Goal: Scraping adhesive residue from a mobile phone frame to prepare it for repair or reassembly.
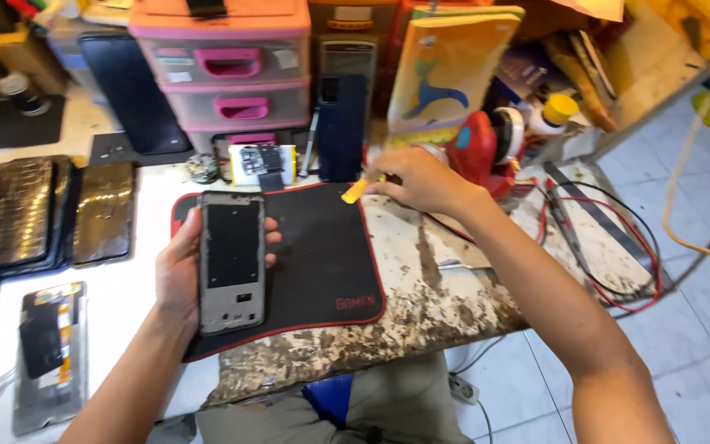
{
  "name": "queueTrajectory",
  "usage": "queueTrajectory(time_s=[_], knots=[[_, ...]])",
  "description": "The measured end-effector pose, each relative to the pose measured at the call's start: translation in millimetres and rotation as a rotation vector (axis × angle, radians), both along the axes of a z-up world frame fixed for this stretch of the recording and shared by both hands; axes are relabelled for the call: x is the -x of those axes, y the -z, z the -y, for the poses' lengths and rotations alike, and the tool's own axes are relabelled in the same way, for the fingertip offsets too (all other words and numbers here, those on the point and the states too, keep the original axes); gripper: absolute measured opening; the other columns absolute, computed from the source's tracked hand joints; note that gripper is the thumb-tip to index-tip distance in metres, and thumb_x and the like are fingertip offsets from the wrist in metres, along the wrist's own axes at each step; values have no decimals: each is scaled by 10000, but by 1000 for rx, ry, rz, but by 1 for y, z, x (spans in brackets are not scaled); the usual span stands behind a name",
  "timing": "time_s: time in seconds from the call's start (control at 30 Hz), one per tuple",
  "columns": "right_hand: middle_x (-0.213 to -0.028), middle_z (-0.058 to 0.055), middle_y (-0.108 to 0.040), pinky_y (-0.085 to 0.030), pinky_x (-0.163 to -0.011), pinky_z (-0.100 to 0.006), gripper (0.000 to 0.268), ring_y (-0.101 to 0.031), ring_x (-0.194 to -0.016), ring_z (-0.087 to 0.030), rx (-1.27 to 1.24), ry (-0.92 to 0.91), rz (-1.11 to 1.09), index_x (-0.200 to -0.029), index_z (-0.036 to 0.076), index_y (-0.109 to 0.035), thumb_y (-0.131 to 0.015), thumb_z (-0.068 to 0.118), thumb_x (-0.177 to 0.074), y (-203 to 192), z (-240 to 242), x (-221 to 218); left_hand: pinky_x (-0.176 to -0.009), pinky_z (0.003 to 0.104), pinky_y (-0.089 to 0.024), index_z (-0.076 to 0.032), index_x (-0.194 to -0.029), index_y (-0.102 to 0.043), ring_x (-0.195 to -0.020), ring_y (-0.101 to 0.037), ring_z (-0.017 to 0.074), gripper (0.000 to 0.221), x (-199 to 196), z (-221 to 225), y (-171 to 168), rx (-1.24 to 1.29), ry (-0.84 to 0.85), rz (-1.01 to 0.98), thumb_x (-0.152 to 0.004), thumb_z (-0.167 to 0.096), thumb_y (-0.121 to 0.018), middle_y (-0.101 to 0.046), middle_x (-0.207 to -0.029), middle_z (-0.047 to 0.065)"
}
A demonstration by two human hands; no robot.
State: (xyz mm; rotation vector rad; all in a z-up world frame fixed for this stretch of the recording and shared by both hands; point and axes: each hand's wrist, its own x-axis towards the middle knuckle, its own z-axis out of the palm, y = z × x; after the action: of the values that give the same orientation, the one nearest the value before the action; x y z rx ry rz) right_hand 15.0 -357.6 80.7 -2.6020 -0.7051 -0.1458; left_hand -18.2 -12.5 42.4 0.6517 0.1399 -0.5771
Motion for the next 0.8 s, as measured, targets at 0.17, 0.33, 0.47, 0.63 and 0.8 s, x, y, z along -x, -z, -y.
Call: queueTrajectory(time_s=[0.17, 0.33, 0.47, 0.63, 0.8], knots=[[-955, -211, -667, -556, -806, -500, 285, -673, -936, -440, -4, 73, 133, -934, 18, -622, -630, 275, -1057, -28, 27, 56, -1003, 584, -495, -12, -1390, -564, -1171, -643, 425, 672, 1, 5, -2, -71, -22, -30, -992, -534, -421, -623, -1318, 307], [-1088, -46, -745, -543, -837, -461, 251, -709, -1068, -292, 843, 460, -665, -967, 255, -678, -655, 458, -820, 7, 55, 119, -922, 602, -551, 173, -1362, -515, -1122, -646, 462, 776, -5, -9, 21, 249, 225, 83, -1021, -521, -451, -616, -1270, 372], [-924, 41, -783, -501, -780, -403, 52, -714, -971, -210, 763, 330, -576, -806, 256, -662, -619, 283, -815, -3, 56, 121, -913, 592, -556, 136, -1364, -527, -1061, -657, 420, 739, 3, -9, 11, 309, 246, 44, -1035, -519, -436, -622, -1232, 351], [-914, -25, -714, -475, -672, -345, 147, -648, -734, -219, 81, 24, -2, -1080, 142, -657, -538, 127, -996, -47, -13, 104, -871, 563, -567, 143, -1324, -553, -1029, -666, 402, 706, 7, -3, 4, 382, 427, 89, -1085, -499, -381, -638, -1181, 326], [-738, -17, -661, -550, -677, -406, 99, -689, -775, -340, 70, -164, 159, -932, 200, -677, -635, 261, -998, -52, -98, 41, -874, 709, -534, 89, -1365, -562, -1098, -652, 535, 647, 6, 3, 25, 414, 419, 74, -1087, -463, -372, -608, -1201, 422]])
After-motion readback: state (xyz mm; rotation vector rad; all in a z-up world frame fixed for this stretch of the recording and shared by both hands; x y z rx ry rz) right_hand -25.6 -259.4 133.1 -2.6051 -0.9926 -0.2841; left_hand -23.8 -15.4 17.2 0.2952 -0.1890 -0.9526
